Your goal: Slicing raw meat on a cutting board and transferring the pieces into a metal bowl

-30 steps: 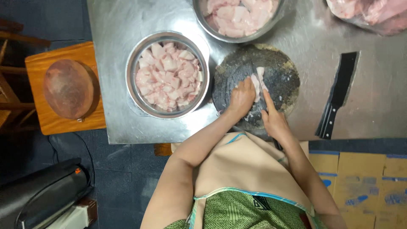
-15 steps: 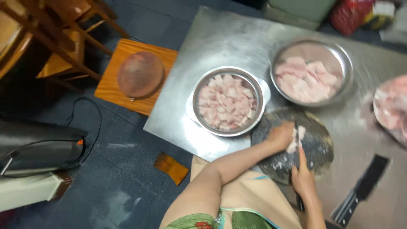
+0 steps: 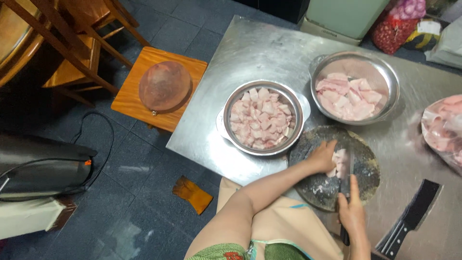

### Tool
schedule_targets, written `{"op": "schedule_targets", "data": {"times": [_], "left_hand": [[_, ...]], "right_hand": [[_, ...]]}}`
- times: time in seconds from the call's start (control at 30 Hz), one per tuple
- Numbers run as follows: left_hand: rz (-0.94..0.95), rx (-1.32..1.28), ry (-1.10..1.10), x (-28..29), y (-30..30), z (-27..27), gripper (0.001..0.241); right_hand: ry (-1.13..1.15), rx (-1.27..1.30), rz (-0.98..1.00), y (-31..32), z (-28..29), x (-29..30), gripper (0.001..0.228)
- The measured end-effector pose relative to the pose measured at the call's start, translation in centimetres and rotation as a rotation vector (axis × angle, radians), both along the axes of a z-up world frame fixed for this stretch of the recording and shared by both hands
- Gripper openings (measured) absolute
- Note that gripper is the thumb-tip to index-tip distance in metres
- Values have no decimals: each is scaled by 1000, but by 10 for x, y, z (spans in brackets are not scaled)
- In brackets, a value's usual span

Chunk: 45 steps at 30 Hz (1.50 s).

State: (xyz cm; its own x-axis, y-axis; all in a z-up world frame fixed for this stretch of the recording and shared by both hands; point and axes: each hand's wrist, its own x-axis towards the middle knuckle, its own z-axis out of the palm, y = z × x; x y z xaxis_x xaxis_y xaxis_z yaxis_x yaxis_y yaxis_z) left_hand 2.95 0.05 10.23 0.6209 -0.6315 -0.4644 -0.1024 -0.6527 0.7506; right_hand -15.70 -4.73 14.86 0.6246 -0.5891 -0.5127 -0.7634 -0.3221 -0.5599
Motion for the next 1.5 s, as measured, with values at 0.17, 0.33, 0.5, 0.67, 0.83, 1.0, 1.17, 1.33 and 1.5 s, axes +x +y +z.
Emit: {"op": "schedule_targets", "data": {"times": [0.17, 0.33, 0.5, 0.67, 0.83, 1.0, 1.17, 1.33, 1.5], "left_hand": [[-196, 76, -114, 0, -40, -13, 101], [-376, 73, -501, -24, -58, -62, 65], [-357, -249, -984, -49, -24, -102, 47], [-186, -387, -1218, -61, -17, -112, 6], [-214, -545, -762, -38, -18, -105, 2], [158, -634, 61, -9, -4, -26, 35], [413, -830, 146, 33, 84, 126, 35], [523, -838, -446, 143, 189, 74, 32], [296, 61, -888, 182, 255, -109, 38]], "right_hand": [[-54, 9, -223, 4, 5, -26, 77], [-131, -62, -228, -2, -44, -35, 81], [-21, -87, -163, -5, -36, -25, 74], [-221, -155, -213, -6, -65, -38, 72], [-259, -150, -228, 3, -45, -36, 70], [-284, -150, -247, 4, -46, -34, 76], [-375, -105, -224, -2, -58, -42, 71], [-421, -118, -217, 11, -48, -32, 72], [-257, -216, -174, -11, -75, -45, 76]]}}
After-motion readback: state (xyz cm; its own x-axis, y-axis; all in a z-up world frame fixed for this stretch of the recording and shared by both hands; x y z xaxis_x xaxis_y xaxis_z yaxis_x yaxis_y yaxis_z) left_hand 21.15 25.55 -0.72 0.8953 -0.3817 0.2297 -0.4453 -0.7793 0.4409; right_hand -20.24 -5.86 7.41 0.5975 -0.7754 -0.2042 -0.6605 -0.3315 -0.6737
